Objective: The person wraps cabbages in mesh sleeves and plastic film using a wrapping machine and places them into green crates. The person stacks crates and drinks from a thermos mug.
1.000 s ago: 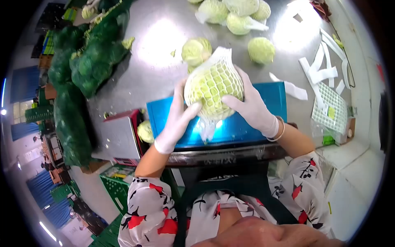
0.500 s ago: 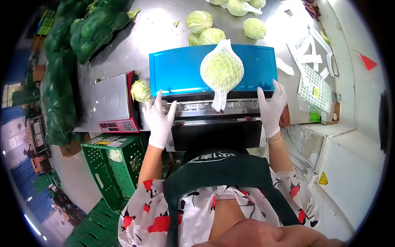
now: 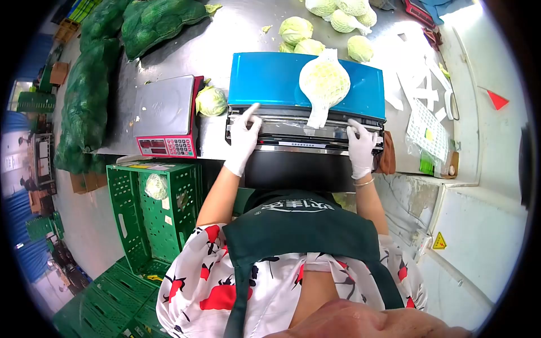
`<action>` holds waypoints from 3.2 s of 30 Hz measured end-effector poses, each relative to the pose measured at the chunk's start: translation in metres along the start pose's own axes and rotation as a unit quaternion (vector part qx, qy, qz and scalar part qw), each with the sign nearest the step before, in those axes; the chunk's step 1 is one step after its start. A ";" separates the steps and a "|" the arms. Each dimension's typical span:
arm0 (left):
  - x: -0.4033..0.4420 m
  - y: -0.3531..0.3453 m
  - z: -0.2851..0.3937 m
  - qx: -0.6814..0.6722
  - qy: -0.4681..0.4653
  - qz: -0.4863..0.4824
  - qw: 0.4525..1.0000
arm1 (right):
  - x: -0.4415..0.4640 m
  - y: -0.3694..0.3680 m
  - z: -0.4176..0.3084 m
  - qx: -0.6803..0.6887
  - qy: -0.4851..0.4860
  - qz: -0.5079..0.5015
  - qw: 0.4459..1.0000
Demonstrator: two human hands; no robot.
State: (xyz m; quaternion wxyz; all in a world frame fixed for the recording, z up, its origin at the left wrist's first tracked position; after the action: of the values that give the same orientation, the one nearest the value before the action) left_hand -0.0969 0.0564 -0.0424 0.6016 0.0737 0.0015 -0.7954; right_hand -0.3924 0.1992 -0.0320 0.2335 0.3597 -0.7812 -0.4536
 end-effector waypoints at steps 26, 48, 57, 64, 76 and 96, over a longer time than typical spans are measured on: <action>0.143 -0.101 0.082 0.112 -0.108 -0.345 0.926 | 0.156 0.023 -0.056 0.169 0.251 -0.220 0.927; -0.074 -0.037 0.003 -0.146 0.531 -0.379 0.744 | -0.072 0.019 -0.034 0.449 -0.298 -0.612 0.579; -0.130 0.029 -0.020 0.177 -0.040 -0.311 0.933 | -0.133 0.035 0.015 0.252 -0.116 -0.406 0.871; -0.125 0.040 0.024 0.069 0.182 -0.146 0.970 | -0.119 0.058 0.024 0.330 -0.294 -0.227 0.868; -0.161 -0.040 -0.103 0.326 0.004 -0.568 0.755 | -0.214 -0.082 0.048 0.270 0.023 -0.460 0.845; -0.072 -0.035 0.123 -0.168 -0.178 -0.571 0.784 | -0.120 0.022 -0.103 0.666 -0.194 -0.554 0.460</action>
State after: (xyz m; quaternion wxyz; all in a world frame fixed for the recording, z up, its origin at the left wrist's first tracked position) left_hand -0.1254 0.1236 0.0852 0.0303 -0.1862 0.0697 -0.9796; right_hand -0.2528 0.2440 0.0320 -0.5351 0.6659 -0.5073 0.1132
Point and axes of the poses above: each hand's wrist, its own x-axis towards the middle knuckle, its own y-axis out of the back of the hand, z = x × y, the point moved 1 cm from there along x, towards the middle knuckle, and after that the axes turned 12 degrees about -x, right-handed, at the moved point
